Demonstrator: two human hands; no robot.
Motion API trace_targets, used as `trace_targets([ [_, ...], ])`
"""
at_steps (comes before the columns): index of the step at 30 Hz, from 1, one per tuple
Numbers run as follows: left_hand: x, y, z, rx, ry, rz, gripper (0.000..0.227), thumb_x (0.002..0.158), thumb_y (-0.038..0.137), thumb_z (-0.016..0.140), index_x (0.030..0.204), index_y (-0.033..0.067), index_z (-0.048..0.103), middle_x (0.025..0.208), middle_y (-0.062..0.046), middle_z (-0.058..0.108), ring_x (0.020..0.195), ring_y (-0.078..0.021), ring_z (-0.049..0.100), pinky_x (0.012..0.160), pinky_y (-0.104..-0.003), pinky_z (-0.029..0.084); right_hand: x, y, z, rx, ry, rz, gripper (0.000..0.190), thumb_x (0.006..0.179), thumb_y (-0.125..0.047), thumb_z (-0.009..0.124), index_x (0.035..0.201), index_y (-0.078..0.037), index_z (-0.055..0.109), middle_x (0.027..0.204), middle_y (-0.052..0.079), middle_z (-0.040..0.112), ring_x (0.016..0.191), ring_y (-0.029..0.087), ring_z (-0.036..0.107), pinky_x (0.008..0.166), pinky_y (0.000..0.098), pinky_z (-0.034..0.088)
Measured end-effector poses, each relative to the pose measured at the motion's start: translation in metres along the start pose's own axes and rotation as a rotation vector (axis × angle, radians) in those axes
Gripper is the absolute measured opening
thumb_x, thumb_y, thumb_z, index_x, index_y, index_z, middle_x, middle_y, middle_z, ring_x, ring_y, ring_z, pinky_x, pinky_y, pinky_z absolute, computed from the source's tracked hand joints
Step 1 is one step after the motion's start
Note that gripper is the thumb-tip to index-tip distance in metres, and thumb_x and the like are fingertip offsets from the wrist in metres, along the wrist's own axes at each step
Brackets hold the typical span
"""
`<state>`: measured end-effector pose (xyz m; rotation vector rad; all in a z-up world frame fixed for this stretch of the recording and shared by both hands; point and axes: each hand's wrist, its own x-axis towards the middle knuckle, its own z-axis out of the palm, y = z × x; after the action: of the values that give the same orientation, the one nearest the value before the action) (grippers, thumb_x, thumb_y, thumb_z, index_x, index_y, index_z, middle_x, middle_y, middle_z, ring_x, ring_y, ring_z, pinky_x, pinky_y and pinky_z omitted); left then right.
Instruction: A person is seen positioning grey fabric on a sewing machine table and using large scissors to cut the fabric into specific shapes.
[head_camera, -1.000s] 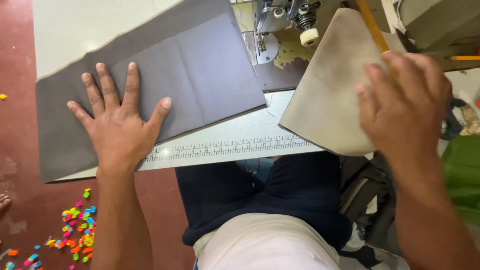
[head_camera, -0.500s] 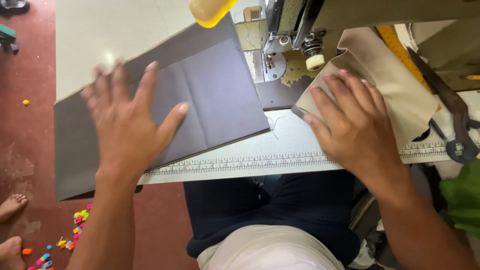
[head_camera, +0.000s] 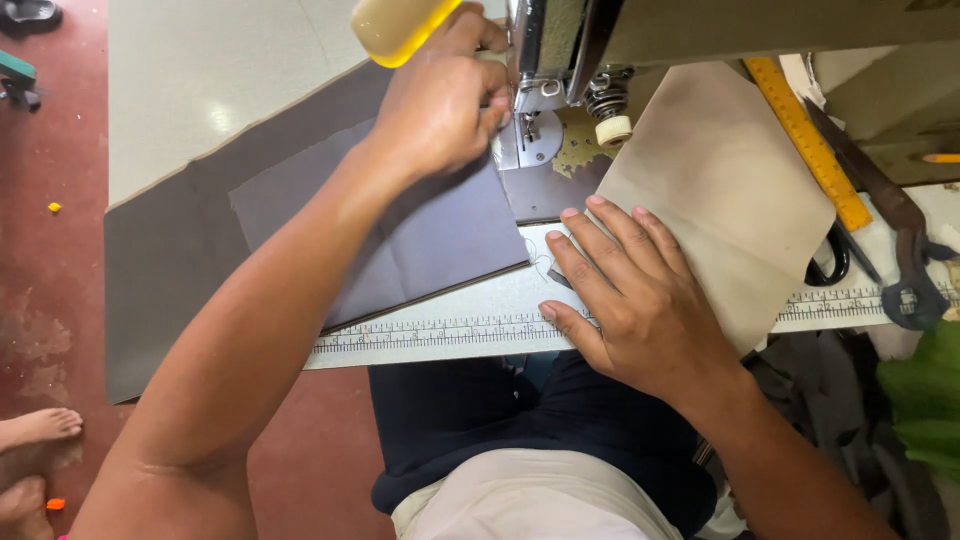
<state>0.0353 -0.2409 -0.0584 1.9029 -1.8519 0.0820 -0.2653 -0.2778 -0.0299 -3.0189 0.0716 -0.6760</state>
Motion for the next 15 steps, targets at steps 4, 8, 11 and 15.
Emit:
trace_targets([
  [4, 0.004, 0.001, -0.002, 0.031, -0.040, -0.014, 0.013, 0.083, 0.004, 0.068, 0.071, 0.0082, 0.067, 0.113, -0.011, 0.057, 0.103, -0.0345, 0.057, 0.061, -0.051, 0.049, 0.005, 0.001, -0.005, 0.008, 0.014, -0.015, 0.040, 0.098, -0.035, 0.068, 0.123, -0.004, 0.069, 0.133, 0.015, 0.067, 0.131, 0.037, 0.059, 0.109, 0.0521, 0.046],
  [8, -0.015, 0.026, -0.007, 0.055, 0.052, 0.096, 0.011, 0.077, 0.009, 0.077, 0.070, 0.0079, 0.070, 0.106, -0.010, 0.056, 0.109, -0.0361, 0.050, 0.083, -0.049, 0.046, 0.005, 0.005, -0.019, 0.079, 0.021, -0.022, 0.035, 0.099, -0.031, 0.067, 0.119, -0.002, 0.069, 0.127, 0.014, 0.068, 0.129, 0.038, 0.060, 0.109, 0.0518, 0.045],
  [11, -0.030, 0.058, -0.012, -0.083, 0.036, -0.005, 0.019, 0.082, 0.012, 0.084, 0.070, 0.0089, 0.071, 0.114, -0.013, 0.052, 0.116, -0.0376, 0.046, 0.098, -0.052, 0.040, 0.001, 0.012, -0.029, 0.091, 0.033, -0.009, 0.034, 0.098, -0.029, 0.069, 0.117, -0.001, 0.070, 0.125, 0.014, 0.070, 0.128, 0.038, 0.061, 0.108, 0.0538, 0.046],
  [15, -0.037, 0.072, -0.011, -0.044, -0.003, -0.065, 0.014, 0.078, 0.010, 0.080, 0.069, 0.0050, 0.070, 0.113, -0.015, 0.046, 0.116, -0.0392, 0.043, 0.115, -0.073, 0.027, -0.003, 0.025, -0.037, 0.038, 0.067, -0.007, 0.036, 0.100, -0.030, 0.070, 0.119, 0.001, 0.073, 0.123, 0.016, 0.074, 0.125, 0.040, 0.064, 0.111, 0.0537, 0.047],
])
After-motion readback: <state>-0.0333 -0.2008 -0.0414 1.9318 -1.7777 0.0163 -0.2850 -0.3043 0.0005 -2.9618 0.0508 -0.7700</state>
